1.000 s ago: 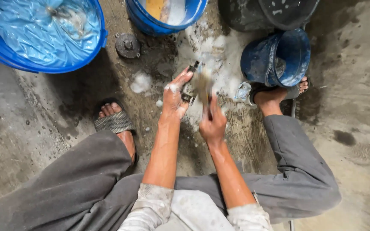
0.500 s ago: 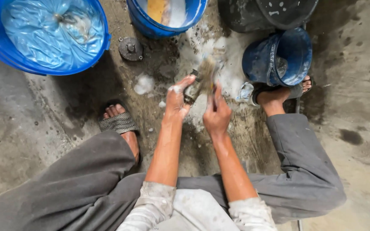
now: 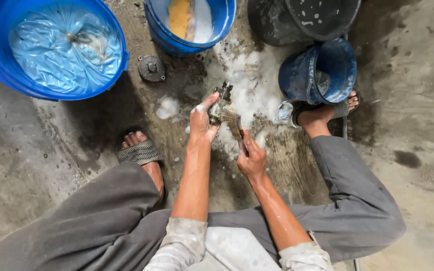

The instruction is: Washing and scrubbing a metal mechanical component with soapy water and a brush on a workshop floor.

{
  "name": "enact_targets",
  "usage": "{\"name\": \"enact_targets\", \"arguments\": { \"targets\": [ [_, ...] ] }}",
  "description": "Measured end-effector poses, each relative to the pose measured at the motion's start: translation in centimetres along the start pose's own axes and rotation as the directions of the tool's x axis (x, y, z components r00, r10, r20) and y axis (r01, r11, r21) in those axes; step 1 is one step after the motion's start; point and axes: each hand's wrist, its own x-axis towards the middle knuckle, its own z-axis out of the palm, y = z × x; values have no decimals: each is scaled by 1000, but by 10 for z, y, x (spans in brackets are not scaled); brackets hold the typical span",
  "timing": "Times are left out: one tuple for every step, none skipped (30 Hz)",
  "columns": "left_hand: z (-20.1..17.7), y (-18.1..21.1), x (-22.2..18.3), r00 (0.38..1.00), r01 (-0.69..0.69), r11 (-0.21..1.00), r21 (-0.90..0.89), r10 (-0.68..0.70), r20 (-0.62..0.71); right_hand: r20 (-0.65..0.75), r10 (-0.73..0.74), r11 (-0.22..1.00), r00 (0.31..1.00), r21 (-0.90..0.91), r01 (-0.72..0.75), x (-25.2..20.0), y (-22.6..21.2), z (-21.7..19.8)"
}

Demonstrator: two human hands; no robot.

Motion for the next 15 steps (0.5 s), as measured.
{"name": "enact_targets", "arguments": {
  "targets": [
    [-2, -6, 9, 1000, 0, 1000, -2, 0, 5, -3, -4, 1000, 1000, -3, 4, 25, -9, 0],
    [-6, -15, 15, 1000, 1, 999, 41, -2, 14, -27, -44, 999, 999, -15, 44, 46, -19, -1],
    [-11, -24, 21, 1000, 1, 997, 83, -3, 23, -51, -85, 996, 995, -28, 84, 67, -29, -3],
    [-11, -23, 12, 1000, 4, 996, 89, -5, 13, -46, -75, 997, 996, -24, 74, 63, -26, -2],
    [-10, -21, 3, 1000, -4, 995, 104, 3, 14, -35, -82, 996, 996, -22, 81, 59, -24, -1],
    [1, -15, -1, 999, -22, 993, 116, 18, 37, -41, -104, 994, 994, -24, 103, 66, -19, 3],
    [0, -10, 1, 999, -29, 992, 119, 24, 48, -53, -109, 994, 993, -25, 107, 51, -16, -2],
    [-2, -7, 1, 999, -22, 997, 69, 20, 34, 2, -62, 998, 998, -6, 62, 35, -12, -7],
    [-4, -4, 3, 1000, -15, 1000, 18, 15, 19, 59, -16, 1000, 998, 10, 16, 19, -8, -12],
    [-5, -9, 11, 1000, -15, 1000, 14, 15, 23, 59, -21, 1000, 998, 8, 20, 36, -12, -9],
    [-6, -15, 21, 999, -1, 1000, 24, 0, 32, 18, -56, 998, 998, -41, 57, 53, -14, -5],
    [-18, -26, 23, 1000, 22, 999, 35, -23, 18, -3, -78, 993, 997, -87, 78, 59, -21, -6],
    [-17, -20, 9, 1000, 32, 999, 33, -32, -2, 17, -67, 994, 998, -85, 69, 66, -30, -12],
    [-10, -12, 0, 1000, 13, 980, 198, -16, 14, 35, -110, 992, 993, -64, 112, 78, -38, -14],
    [-2, -2, -10, 999, -8, 934, 358, -4, 33, 53, -152, 987, 987, -41, 154, 91, -46, -17]
  ]
}}
